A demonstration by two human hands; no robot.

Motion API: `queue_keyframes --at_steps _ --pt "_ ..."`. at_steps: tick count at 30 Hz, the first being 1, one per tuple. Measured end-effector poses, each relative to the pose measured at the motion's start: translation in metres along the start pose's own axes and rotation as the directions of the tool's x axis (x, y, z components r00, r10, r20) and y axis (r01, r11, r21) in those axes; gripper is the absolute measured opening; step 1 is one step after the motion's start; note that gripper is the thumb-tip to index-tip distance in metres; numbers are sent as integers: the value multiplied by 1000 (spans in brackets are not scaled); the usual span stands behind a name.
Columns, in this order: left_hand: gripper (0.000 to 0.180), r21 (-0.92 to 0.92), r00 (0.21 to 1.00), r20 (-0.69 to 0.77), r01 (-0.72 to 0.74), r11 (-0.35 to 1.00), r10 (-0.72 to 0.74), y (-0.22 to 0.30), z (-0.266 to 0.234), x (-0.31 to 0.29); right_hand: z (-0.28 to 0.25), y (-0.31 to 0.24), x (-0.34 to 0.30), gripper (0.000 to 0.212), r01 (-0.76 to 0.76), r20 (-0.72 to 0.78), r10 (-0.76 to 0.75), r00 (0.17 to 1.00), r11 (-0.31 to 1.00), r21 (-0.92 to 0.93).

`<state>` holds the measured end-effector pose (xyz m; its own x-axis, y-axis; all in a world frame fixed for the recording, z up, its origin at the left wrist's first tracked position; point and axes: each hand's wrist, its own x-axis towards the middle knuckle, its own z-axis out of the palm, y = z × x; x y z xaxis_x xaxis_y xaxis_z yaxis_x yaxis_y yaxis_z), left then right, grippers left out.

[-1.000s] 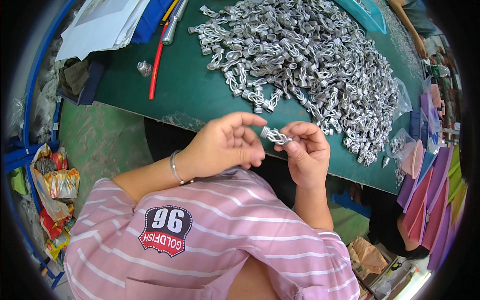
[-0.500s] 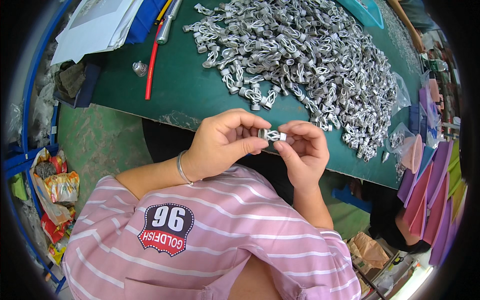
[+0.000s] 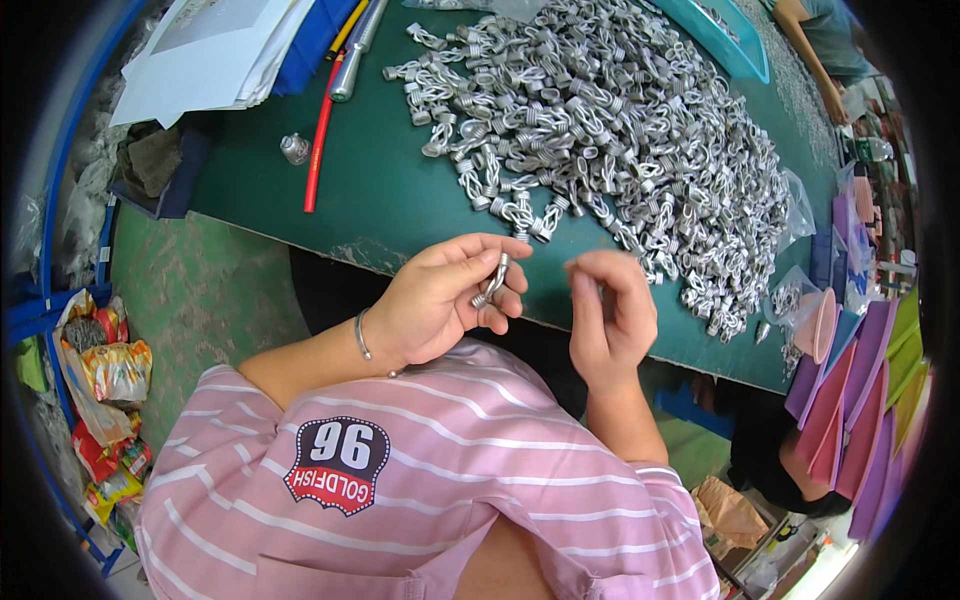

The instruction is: The person picks up small grey metal components one at a time from a large pile, joins them together by hand, and places the assembled units into a separate smaller group.

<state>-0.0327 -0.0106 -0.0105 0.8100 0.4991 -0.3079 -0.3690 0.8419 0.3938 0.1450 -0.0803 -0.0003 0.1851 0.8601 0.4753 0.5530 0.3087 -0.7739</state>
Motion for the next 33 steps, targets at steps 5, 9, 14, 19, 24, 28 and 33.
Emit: queue_keyframes --at_steps 5,9,14,19,24,28,33 --pt "17 -44 996 -71 -51 998 48 6 3 -4 8 7 30 26 36 240 59 969 927 -372" --pt "11 120 994 -59 -83 989 91 7 0 -4 4 21 27 19 106 171 -37 985 904 -415" --pt "20 421 971 -87 -168 892 224 4 10 3 -5 6 14 10 -544 77 554 829 767 340" --pt "28 481 952 -28 -255 839 305 -1 12 7 -2 4 -2 13 -553 311 494 812 479 682" --pt "25 570 908 97 -386 725 407 -3 7 7 8 11 -6 24 -256 146 211 967 781 569" --pt "21 440 958 -29 -245 864 286 1 7 2 13 0 -5 36 -75 -42 111 993 860 504" --pt "22 285 984 -114 -100 953 137 3 7 4 13 -7 8 39 161 1 -172 985 927 338"
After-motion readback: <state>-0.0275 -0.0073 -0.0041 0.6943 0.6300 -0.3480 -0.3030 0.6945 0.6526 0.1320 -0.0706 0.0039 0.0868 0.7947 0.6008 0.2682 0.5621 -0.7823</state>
